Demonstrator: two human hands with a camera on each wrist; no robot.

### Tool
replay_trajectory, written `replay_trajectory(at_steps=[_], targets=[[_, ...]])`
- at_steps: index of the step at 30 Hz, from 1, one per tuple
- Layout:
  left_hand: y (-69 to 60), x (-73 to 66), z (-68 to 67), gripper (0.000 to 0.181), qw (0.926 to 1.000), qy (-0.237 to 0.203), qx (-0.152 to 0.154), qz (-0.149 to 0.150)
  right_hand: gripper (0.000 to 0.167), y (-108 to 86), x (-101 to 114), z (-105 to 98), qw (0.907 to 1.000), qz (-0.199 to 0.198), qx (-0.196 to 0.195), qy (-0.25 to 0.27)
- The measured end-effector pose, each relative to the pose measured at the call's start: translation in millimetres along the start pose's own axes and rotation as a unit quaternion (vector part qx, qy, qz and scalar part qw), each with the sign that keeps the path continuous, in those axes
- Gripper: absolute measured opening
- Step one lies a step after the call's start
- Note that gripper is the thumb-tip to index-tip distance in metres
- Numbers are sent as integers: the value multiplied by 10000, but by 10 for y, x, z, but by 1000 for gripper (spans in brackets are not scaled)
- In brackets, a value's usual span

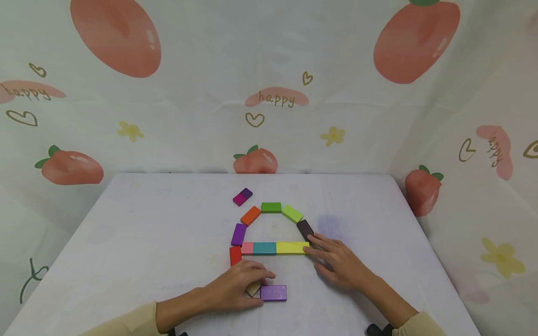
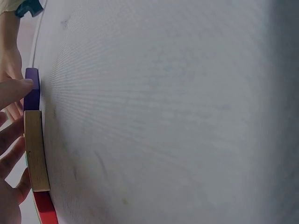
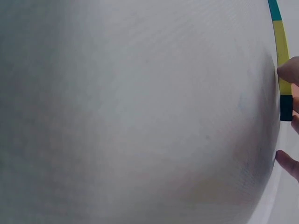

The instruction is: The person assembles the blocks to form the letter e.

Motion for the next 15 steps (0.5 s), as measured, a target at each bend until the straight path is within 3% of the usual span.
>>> replay_trajectory(at_steps=[15], targets=[[-13, -9, -3, 52, 10000, 5, -45, -17, 57, 8, 11, -8, 10000, 55, 33, 1]])
Point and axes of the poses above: each hand's wrist, its own y-axis towards the middle knuckle, its own z-axis out of the palm, x = y × z, the point moved 1 cm from there along y, towards the middle knuckle, and after that the axes turned 14 degrees about -z, right-handed, at the moved point
